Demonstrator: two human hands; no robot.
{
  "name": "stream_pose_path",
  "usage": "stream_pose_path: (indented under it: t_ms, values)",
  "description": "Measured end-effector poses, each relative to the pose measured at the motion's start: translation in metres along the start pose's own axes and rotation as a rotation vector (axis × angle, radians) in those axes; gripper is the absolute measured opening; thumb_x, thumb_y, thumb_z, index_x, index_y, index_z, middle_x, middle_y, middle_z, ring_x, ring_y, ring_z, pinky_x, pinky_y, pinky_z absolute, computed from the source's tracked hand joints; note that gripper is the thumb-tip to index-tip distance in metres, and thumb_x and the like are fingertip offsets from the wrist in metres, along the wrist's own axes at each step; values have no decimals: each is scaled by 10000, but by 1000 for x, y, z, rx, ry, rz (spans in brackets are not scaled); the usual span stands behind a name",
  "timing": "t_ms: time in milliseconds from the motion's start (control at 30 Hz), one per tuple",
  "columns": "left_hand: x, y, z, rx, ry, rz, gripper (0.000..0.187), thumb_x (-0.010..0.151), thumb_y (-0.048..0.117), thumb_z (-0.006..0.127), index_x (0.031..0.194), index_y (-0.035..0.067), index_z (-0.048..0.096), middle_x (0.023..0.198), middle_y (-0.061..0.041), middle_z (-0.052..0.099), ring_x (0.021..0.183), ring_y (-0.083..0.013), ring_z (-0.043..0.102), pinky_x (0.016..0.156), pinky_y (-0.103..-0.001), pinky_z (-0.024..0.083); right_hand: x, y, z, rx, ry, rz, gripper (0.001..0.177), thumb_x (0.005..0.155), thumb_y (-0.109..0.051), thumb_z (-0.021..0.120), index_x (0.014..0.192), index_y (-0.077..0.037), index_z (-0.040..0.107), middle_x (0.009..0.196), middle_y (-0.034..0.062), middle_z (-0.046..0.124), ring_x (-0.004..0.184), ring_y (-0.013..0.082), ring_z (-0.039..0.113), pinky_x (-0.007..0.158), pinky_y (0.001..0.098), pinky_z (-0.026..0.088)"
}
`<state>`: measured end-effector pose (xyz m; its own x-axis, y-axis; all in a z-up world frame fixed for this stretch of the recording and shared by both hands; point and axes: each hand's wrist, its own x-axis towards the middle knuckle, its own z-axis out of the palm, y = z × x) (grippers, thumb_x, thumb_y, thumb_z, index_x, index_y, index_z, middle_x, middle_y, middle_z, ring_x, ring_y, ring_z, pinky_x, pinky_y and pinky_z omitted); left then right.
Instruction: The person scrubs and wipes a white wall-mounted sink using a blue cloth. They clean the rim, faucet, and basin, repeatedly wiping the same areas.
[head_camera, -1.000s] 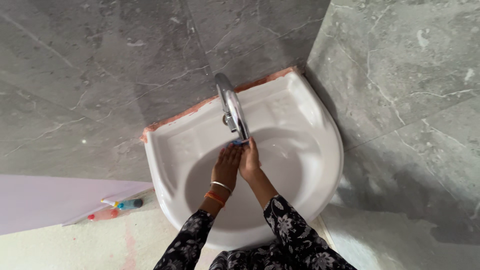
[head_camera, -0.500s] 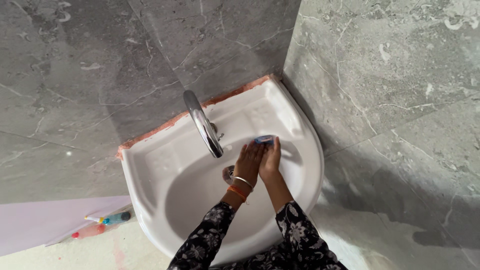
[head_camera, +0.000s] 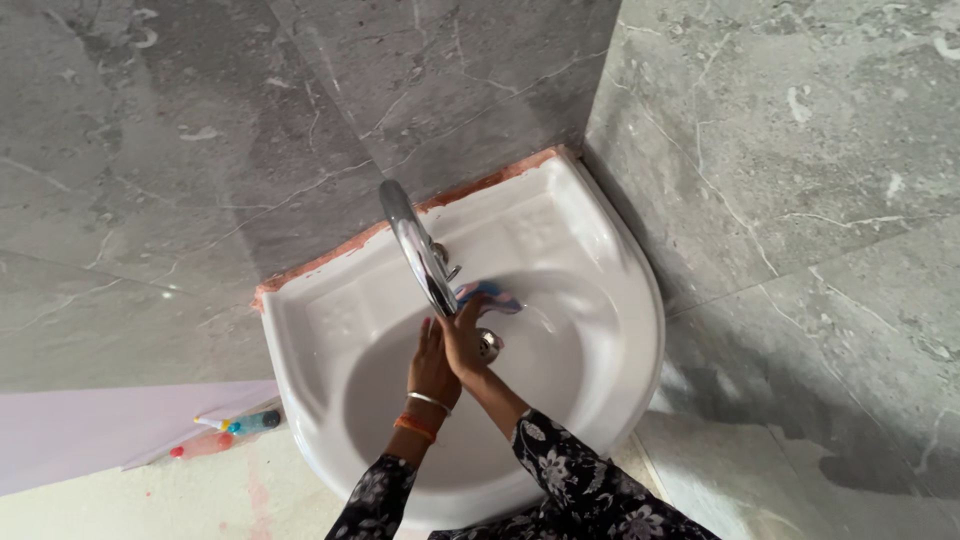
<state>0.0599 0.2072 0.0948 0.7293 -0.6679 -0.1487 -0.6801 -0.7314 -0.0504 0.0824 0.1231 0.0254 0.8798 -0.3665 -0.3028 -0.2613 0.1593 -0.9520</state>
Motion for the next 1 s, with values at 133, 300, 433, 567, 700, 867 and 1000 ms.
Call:
stream_pose_path:
  t_ms: [133, 300, 433, 567, 700, 867, 1000]
  values:
    - [-21, -5, -13, 79, 22, -87, 716, 897, 175, 576, 1521, -57, 312, 1589, -269, 323, 1503, -379, 250, 1247, -498, 141, -13, 2, 11, 162, -220, 188, 1098, 939, -667, 482, 1617, -41, -113, 1675, 235, -59, 1573, 356, -15, 1249, 446, 110]
    - [-20, 0, -5, 8, 68, -59, 729, 872, 72, 563, 1546, -59, 320, 1623, -253, 313, 1539, -344, 256, 1268, -437, 154, 12, 25, -6, 733, -136, 427, 1004, 823, -759, 537, 1508, -43, 373, 1421, 146, 469, 1334, 287, 451, 1151, 427, 348]
    - [16, 13, 19, -173, 150, 99, 699, 885, 113, 573, 1527, -40, 342, 1618, -217, 320, 1526, -355, 266, 1265, -465, 173, 49, 46, -65, 1108, -84, 534, 972, 847, -775, 520, 1442, -10, 437, 1282, 143, 557, 1150, 292, 559, 1082, 428, 417]
    - [63, 41, 32, -59, 144, 217, 691, 920, 122, 547, 1565, -14, 340, 1643, -190, 320, 1527, -323, 282, 1253, -434, 213, 69, 52, -124, 1195, 126, 486, 974, 861, -747, 521, 1445, 26, 421, 1300, 155, 562, 1165, 292, 560, 1088, 420, 431]
    - [87, 59, 31, 182, -73, 271, 772, 906, 187, 577, 1587, -22, 281, 1660, -185, 278, 1528, -316, 247, 1239, -424, 202, 67, 48, -143, 1150, 16, 343, 964, 925, -739, 514, 1446, 66, 414, 1300, 163, 561, 1175, 287, 561, 1083, 395, 429]
    - [73, 40, 32, 89, -40, 199, 794, 899, 209, 622, 1593, 70, 263, 1677, -108, 247, 1540, -266, 227, 1230, -429, 191, 56, 41, -115, 958, -8, 382, 858, 897, -716, 474, 1380, -6, 461, 1279, 142, 597, 1170, 264, 591, 1061, 409, 455]
    - [55, 25, 44, -51, -122, 88, 811, 908, 265, 644, 1590, 60, 254, 1671, -118, 244, 1549, -265, 214, 1261, -438, 170, 52, 46, -75, 862, 3, 329, 767, 905, -690, 544, 1314, -44, 492, 1221, 145, 590, 1138, 282, 584, 1020, 442, 486]
